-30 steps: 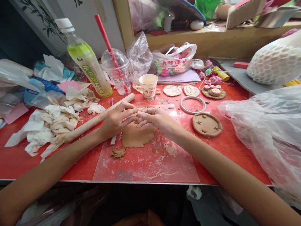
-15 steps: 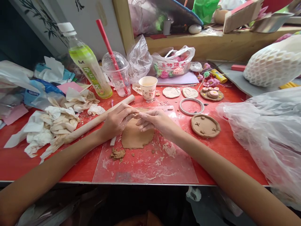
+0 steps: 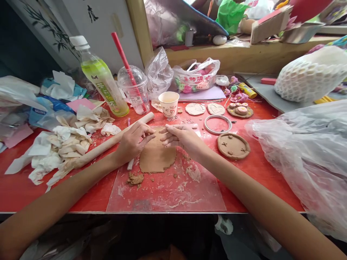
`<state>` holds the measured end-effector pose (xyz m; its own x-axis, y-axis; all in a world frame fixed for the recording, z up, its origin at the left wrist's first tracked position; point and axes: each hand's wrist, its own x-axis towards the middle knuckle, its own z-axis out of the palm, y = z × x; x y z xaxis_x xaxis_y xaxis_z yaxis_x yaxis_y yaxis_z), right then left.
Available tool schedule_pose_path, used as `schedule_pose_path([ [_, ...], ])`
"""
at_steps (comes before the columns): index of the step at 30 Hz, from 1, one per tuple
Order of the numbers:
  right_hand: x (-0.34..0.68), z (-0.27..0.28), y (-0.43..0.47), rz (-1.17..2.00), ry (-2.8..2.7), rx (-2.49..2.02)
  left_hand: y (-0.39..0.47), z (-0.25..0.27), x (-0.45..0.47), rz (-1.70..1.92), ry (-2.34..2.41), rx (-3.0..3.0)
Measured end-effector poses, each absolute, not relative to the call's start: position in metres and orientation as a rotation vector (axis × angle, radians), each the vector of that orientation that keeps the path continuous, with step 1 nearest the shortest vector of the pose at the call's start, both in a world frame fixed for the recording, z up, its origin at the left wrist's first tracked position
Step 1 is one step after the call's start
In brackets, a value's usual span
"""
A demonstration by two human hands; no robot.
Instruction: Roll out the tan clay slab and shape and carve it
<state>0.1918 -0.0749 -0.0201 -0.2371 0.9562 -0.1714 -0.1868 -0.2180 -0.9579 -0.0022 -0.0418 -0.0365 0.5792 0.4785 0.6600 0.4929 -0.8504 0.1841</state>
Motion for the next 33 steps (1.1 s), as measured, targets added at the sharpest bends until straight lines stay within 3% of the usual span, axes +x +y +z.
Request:
schedule_pose_path([
  [33, 0.1882, -0.022, -0.0768, 1.643, -1.193, -1.1, -0.0385, -0.0411, -0.0036, -1.109, -0.911, -2.883],
])
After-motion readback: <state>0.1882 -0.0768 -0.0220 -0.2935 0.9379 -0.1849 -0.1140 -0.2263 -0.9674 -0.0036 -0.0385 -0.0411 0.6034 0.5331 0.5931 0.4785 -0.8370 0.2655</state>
